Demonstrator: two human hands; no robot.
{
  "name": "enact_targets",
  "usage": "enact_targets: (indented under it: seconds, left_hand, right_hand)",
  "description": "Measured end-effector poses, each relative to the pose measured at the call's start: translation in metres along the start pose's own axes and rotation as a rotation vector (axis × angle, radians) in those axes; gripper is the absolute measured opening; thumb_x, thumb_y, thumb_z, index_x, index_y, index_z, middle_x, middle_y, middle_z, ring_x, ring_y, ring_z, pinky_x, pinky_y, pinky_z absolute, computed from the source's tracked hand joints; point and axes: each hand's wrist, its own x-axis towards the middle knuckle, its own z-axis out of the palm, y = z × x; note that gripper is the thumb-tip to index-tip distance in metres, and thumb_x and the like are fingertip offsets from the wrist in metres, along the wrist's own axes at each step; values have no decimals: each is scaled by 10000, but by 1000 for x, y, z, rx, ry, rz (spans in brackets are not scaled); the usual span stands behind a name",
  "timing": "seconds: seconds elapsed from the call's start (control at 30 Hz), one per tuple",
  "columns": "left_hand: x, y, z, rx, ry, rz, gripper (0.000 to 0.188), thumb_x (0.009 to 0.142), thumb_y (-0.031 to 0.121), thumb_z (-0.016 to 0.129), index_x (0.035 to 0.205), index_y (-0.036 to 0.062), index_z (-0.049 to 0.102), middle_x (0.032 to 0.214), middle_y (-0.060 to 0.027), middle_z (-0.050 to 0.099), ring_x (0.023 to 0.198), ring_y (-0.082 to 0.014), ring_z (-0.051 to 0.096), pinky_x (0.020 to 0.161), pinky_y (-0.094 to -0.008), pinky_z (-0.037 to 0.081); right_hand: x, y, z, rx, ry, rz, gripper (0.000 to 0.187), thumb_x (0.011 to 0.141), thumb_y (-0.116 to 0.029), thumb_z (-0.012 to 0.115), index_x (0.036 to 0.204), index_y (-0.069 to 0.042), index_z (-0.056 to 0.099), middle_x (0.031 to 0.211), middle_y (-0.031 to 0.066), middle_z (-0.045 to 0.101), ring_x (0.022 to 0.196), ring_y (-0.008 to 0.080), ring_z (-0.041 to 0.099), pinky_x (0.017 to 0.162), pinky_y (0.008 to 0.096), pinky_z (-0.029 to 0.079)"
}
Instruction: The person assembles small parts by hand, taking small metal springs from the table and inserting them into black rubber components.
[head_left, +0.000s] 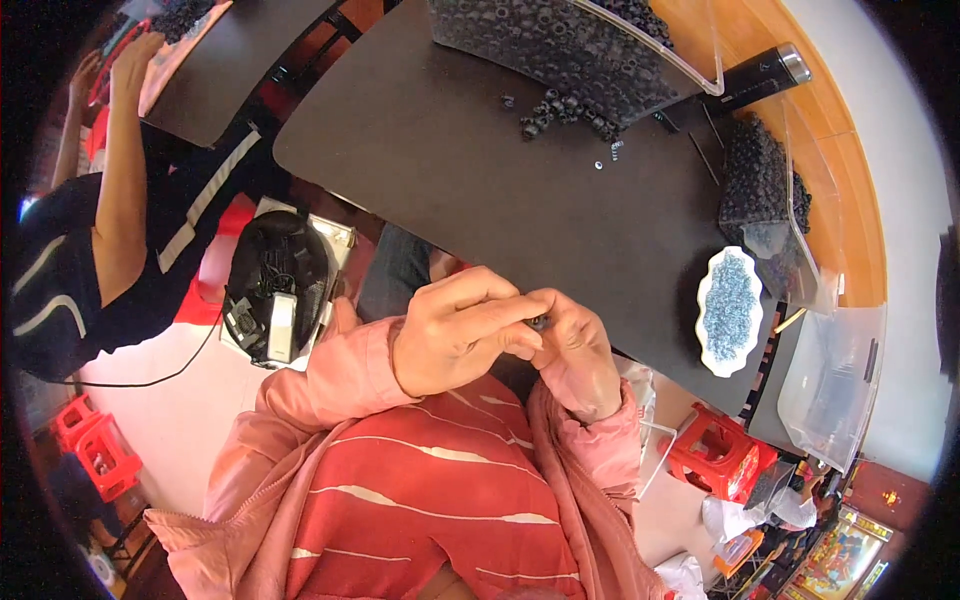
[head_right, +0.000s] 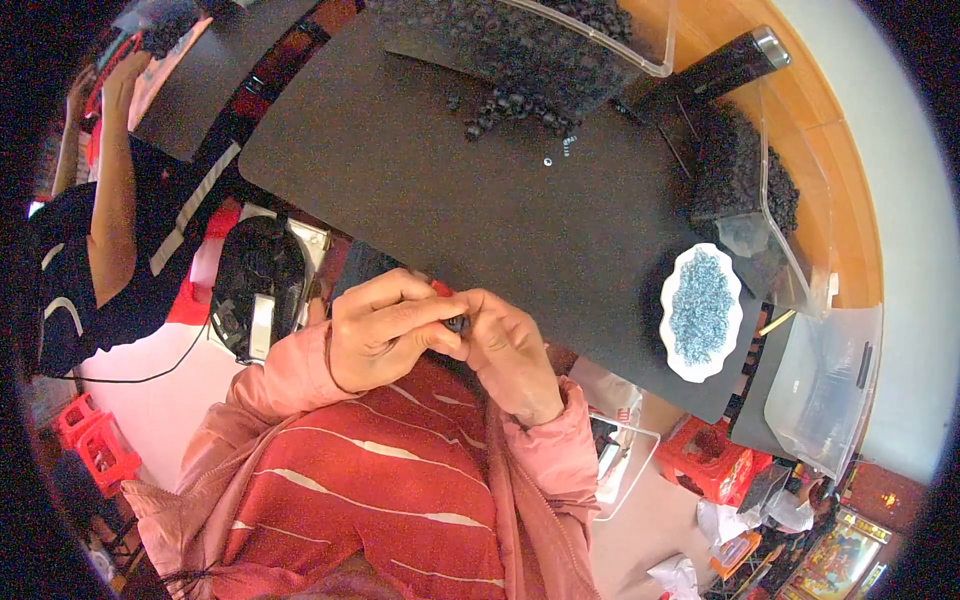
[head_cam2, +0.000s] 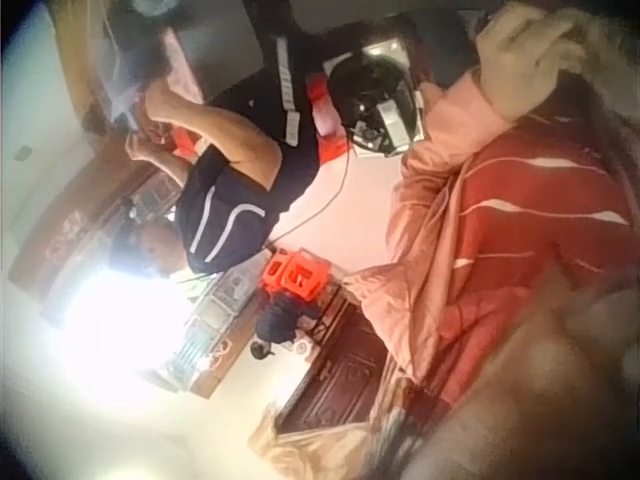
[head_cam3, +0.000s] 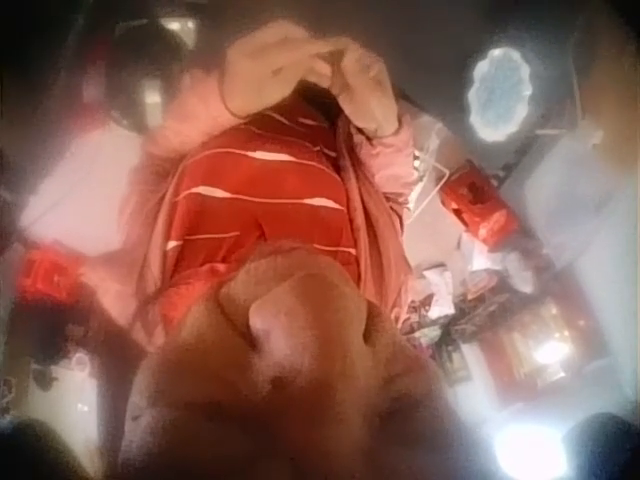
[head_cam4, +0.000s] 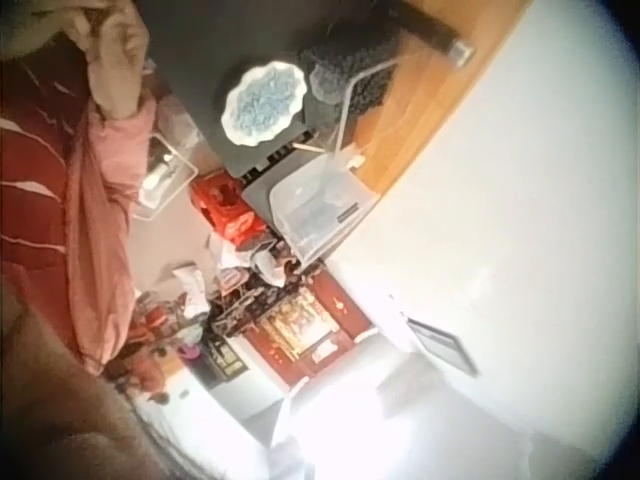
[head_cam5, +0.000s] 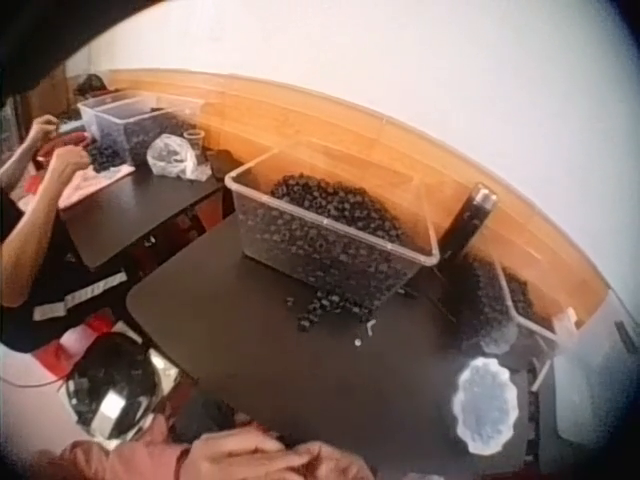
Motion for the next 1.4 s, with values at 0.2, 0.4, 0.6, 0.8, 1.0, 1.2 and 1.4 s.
enact_targets:
  seconds: [0.2,0.4,0.6,0.8,1.0,1.2,1.4]
  left_hand:
    - [3,-3,-2,68,47,64,338,652,67,775,973,16,682,764,-69,580,608,-174,572,510,-267,445]
    - [7,-2,3,80,35,39,314,676,53,765,982,35,698,769,-64,599,640,-173,580,534,-268,457]
    - [11,-9,8,80,44,97,310,677,106,772,962,25,682,752,-53,565,609,-165,549,505,-276,431]
    - [6,-15,7,-23,30,-93,228,723,94,758,935,35,699,753,-61,577,585,-152,545,504,-267,422]
    - [6,-19,10,-75,12,-135,116,759,66,731,860,17,703,726,-69,592,571,-159,554,492,-260,417]
    - [4,-21,3,-89,33,-232,36,765,31,700,792,10,690,708,-54,599,534,-114,550,482,-236,423]
    - [9,-22,1,-84,2,-233,28,777,27,687,789,2,683,710,-48,597,544,-90,546,482,-223,421]
  right_hand:
    - [-6,-9,-10,-101,95,-28,417,962,-359,467,1115,27,502,968,78,578,876,139,592,820,295,514]
    - [-4,-14,-3,-551,149,-149,210,942,-174,552,1043,9,539,913,40,589,795,71,555,701,221,483]
    - [-1,-34,-2,-656,198,-95,168,888,-141,635,947,11,595,824,5,615,755,53,540,681,196,446]
    - [10,-120,-28,-1206,519,-547,106,911,-130,572,947,-48,627,825,35,625,636,69,526,613,210,449]
    - [8,-260,-98,-1684,1167,-871,264,910,-230,585,1068,-24,632,922,91,672,781,153,626,703,269,498]
    - [66,-166,-48,-1681,680,-727,200,885,-197,616,1004,-46,669,930,113,687,824,163,646,743,296,500]
    - [118,-86,-33,-1654,268,-605,198,814,-120,663,1005,-70,640,813,102,640,752,258,611,670,349,497]
